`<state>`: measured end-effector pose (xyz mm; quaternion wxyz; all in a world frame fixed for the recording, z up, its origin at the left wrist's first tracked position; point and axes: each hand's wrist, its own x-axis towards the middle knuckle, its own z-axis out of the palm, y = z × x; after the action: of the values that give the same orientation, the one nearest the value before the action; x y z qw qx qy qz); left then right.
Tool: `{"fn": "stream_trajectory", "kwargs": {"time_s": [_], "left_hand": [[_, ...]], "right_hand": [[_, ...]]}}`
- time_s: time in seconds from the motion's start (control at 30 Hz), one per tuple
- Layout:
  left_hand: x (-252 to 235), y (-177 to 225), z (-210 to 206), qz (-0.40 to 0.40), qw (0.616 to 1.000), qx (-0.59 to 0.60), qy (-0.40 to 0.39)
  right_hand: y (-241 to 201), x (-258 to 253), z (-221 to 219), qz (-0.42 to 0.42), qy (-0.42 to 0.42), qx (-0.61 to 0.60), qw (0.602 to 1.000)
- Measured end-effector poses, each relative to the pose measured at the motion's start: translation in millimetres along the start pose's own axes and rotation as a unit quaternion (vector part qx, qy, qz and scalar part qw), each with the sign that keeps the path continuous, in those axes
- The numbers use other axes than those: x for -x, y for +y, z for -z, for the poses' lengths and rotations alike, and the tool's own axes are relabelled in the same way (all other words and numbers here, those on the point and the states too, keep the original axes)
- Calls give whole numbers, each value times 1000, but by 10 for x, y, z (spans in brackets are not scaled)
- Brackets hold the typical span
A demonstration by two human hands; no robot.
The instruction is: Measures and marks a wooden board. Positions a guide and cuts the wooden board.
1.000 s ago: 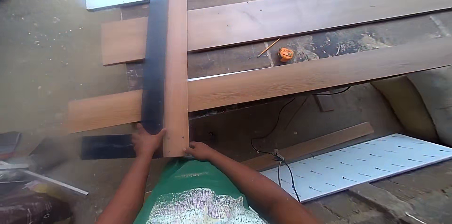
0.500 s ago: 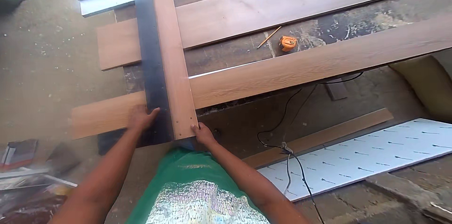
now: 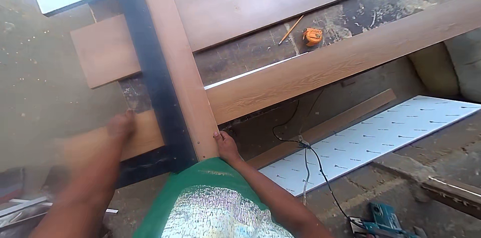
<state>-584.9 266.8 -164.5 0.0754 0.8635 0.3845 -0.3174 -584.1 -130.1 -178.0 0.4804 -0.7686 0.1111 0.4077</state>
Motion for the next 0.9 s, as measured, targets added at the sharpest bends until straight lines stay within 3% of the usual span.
{"fn": "stream_trajectory", "kwargs": {"time_s": [0.3, 0.5, 0.7, 0.9], "left_hand": [[-96, 195, -210, 2, 999, 18, 32], [87, 541, -546, -228, 942, 158, 187], [22, 520, -533, -242, 946, 183, 112], [-7, 501, -515, -233, 951, 179, 95]], "right_hand": [[27, -286, 148, -12, -27, 17, 999], [-41, -293, 159, -10, -36, 18, 999], [-61, -293, 154, -15, -46, 11, 999], [-44, -315, 161, -22, -60, 9, 998]]}}
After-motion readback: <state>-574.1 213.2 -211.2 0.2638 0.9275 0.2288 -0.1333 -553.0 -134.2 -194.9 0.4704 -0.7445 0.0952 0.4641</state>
